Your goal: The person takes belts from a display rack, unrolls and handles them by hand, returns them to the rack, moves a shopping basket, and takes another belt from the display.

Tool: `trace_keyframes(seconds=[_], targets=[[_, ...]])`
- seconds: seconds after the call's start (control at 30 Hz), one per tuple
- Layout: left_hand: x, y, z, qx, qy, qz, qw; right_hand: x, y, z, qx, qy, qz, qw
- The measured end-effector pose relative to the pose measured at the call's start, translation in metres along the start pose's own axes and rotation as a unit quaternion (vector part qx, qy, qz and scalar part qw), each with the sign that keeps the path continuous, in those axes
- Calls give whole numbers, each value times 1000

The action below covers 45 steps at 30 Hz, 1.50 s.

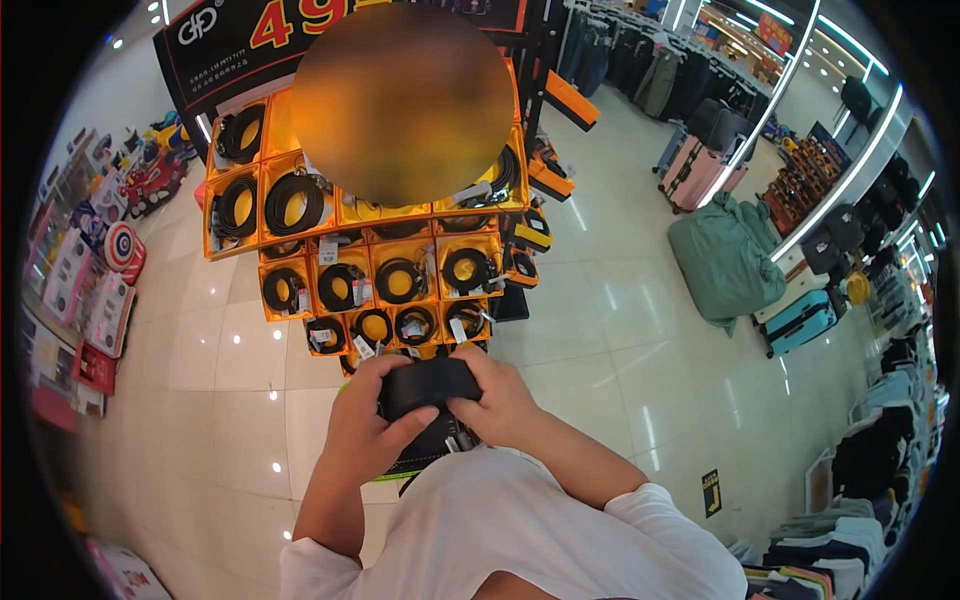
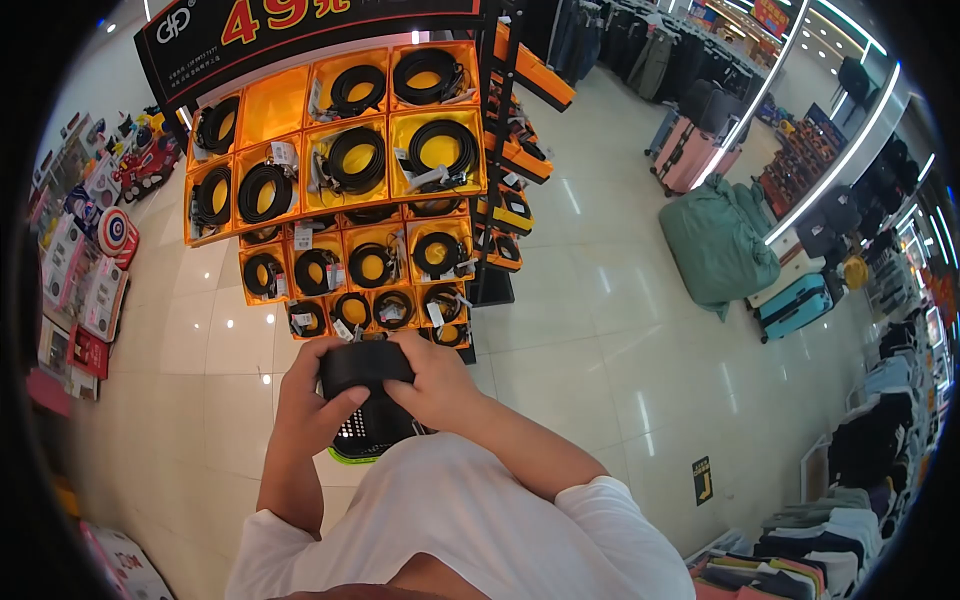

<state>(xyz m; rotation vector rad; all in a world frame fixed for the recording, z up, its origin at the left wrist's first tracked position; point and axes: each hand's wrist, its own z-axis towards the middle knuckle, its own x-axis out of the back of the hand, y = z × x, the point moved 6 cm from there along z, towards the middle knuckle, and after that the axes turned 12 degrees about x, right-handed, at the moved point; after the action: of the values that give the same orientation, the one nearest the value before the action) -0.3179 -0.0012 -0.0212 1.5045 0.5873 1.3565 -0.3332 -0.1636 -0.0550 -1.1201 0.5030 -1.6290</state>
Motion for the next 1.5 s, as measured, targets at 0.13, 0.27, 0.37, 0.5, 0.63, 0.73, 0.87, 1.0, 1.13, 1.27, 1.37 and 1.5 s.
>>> trace_keyframes(seconds=[0.13, 0.27, 0.37, 0.5, 0.63, 0.73, 0.87, 1.0, 1.13, 1.27, 1.37, 1.5], targets=[[2, 32, -2, -93, 36, 99, 990, -5, -13, 0, 50, -63, -118, 990], [-8, 28, 2, -81, -25, 217, 973, -9, -12, 0, 75, -76, -139, 985], [-9, 18, 4, -80, -19, 187, 979, -4, -20, 2, 89, -41, -103, 990], [1, 2, 2, -17, 88, -76, 993, -1, -23, 6, 62, 4, -44, 997], [-11, -27, 6, 23, 65, -395, 916, -10, -4, 1, -75, 39, 135, 987], [-18, -29, 7, 48, 27, -358, 932, 0, 1, 1, -47, 51, 63, 996], [-3, 10, 12, -31, 27, -93, 995, 3, -7, 5, -18, -34, -46, 998], [-3, 40, 8, -137, 32, 207, 968, 0, -14, 8, 51, -62, -111, 991], [-2, 32, 8, -146, 47, 155, 976, 6, -24, 13, 84, -37, -104, 990], [2, 9, 8, -87, 116, -43, 989, 9, -25, 20, 30, 15, -1, 999], [-3, -20, 12, -3, 115, -340, 933, 5, -23, 18, -42, 43, 78, 995], [-11, -32, 12, 31, 78, -376, 923, 5, -7, 15, -47, 19, 36, 998]])
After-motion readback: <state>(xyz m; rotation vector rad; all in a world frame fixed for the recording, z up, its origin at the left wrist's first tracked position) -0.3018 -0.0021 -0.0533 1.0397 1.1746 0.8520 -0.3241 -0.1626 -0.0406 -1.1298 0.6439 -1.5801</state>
